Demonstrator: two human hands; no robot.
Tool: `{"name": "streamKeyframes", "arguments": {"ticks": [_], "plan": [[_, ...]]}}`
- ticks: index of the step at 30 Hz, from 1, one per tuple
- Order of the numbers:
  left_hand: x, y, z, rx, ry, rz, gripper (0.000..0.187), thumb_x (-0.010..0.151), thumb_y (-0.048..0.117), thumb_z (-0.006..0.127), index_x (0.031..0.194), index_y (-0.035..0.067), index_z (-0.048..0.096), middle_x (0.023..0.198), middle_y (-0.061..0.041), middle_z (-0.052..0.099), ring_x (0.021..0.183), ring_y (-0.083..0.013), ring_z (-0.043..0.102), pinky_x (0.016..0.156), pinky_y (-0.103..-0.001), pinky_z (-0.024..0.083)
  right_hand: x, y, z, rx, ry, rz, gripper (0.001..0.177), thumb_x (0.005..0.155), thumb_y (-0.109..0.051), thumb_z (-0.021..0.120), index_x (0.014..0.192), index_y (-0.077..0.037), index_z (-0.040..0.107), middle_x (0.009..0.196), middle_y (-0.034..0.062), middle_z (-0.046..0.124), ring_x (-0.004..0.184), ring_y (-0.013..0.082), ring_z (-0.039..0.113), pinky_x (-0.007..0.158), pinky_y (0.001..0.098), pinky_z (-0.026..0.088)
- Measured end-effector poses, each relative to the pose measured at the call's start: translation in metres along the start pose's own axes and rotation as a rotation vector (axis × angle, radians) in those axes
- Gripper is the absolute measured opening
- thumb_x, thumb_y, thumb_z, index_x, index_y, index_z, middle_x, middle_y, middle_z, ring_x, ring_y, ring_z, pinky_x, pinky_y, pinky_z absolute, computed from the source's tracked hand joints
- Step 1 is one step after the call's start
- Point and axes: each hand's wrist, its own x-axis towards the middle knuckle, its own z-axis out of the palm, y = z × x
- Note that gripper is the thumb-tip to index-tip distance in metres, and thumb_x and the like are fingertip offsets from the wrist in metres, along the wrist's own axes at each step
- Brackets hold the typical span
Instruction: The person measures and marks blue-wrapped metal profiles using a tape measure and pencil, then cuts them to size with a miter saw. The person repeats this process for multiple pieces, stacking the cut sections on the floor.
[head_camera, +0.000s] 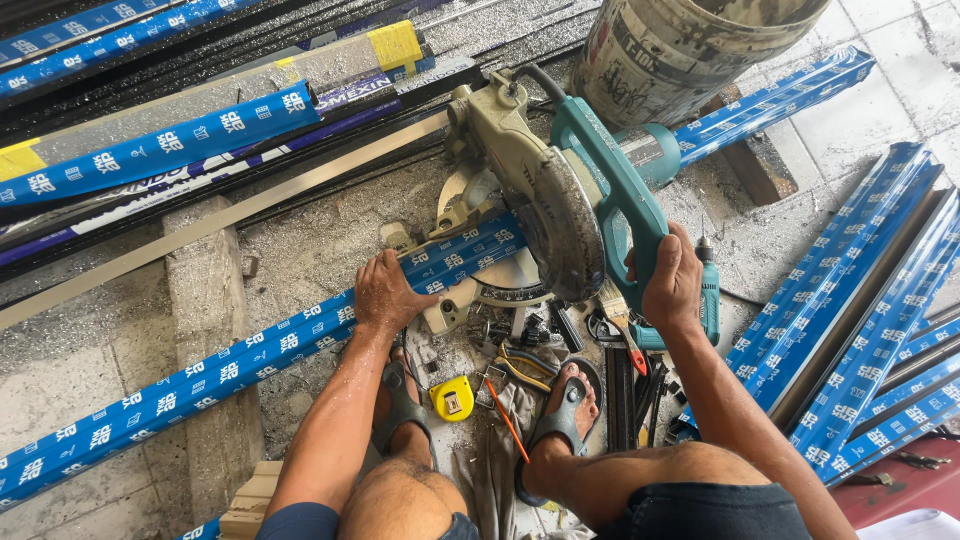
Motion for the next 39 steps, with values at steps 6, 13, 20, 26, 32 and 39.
{"name": "streamKeyframes", "arguments": {"ticks": [6, 13, 20, 26, 32, 39], "plan": [[0.001, -0.001, 0.003, 0.013, -0.002, -0.003, 0.093, 0.067, 0.064, 0.089, 0.127, 0.008, 0.046, 0.115, -0.012, 0.061, 0.117, -0.0277, 0.061, 0.103, -0.045, 0.049, 0.001, 0.001, 0.001, -0.026, 0.004, -0.004, 0.065, 0.112, -0.050, 0.017, 0.124, -0.007, 0.063, 0.063, 0.0074, 0.065, 0.057, 0.0230, 0.067, 0.059, 0.0386, 0.053], [0.002, 0.001, 0.001, -0.007, 0.003, -0.022, 0.094, 0.063, 0.063, 0.092, 0.126, 0.009, 0.045, 0.114, -0.012, 0.060, 0.114, -0.0280, 0.061, 0.101, -0.045, 0.048, 0.000, 0.012, 0.002, -0.024, 0.012, -0.020, 0.065, 0.112, -0.051, 0.017, 0.125, -0.008, 0.063, 0.064, 0.0062, 0.066, 0.060, 0.0231, 0.067, 0.063, 0.0398, 0.052], [0.001, 0.001, -0.003, -0.033, 0.006, -0.006, 0.090, 0.068, 0.060, 0.091, 0.126, 0.008, 0.046, 0.113, -0.014, 0.060, 0.115, -0.0295, 0.061, 0.100, -0.045, 0.048, -0.005, 0.003, 0.005, -0.040, 0.014, -0.019, 0.063, 0.112, -0.051, 0.016, 0.122, -0.010, 0.063, 0.063, 0.0040, 0.066, 0.059, 0.0223, 0.066, 0.065, 0.0382, 0.052], [0.004, -0.002, 0.003, -0.032, -0.014, -0.019, 0.094, 0.064, 0.062, 0.091, 0.126, 0.008, 0.045, 0.115, -0.013, 0.060, 0.115, -0.0292, 0.060, 0.102, -0.046, 0.047, -0.014, 0.041, 0.015, -0.026, 0.037, -0.038, 0.065, 0.110, -0.051, 0.013, 0.116, -0.012, 0.064, 0.061, 0.0023, 0.065, 0.058, 0.0218, 0.066, 0.065, 0.0372, 0.052], [0.003, -0.009, 0.016, -0.032, 0.035, 0.001, 0.096, 0.059, 0.070, 0.089, 0.122, 0.012, 0.045, 0.109, -0.011, 0.060, 0.109, -0.0288, 0.061, 0.096, -0.046, 0.046, -0.020, 0.035, 0.016, -0.079, 0.054, -0.051, 0.063, 0.109, -0.048, 0.011, 0.119, -0.011, 0.061, 0.061, 0.0042, 0.064, 0.062, 0.0284, 0.067, 0.069, 0.0420, 0.052], [-0.003, 0.003, -0.006, -0.007, 0.014, 0.014, 0.096, 0.060, 0.067, 0.089, 0.124, 0.009, 0.046, 0.112, -0.013, 0.061, 0.110, -0.0302, 0.061, 0.096, -0.046, 0.045, 0.064, -0.101, -0.027, -0.327, -0.093, 0.029, 0.053, 0.114, -0.051, 0.027, 0.125, -0.006, 0.052, 0.067, 0.0142, 0.065, 0.065, 0.0403, 0.067, 0.063, 0.0540, 0.052]]}}
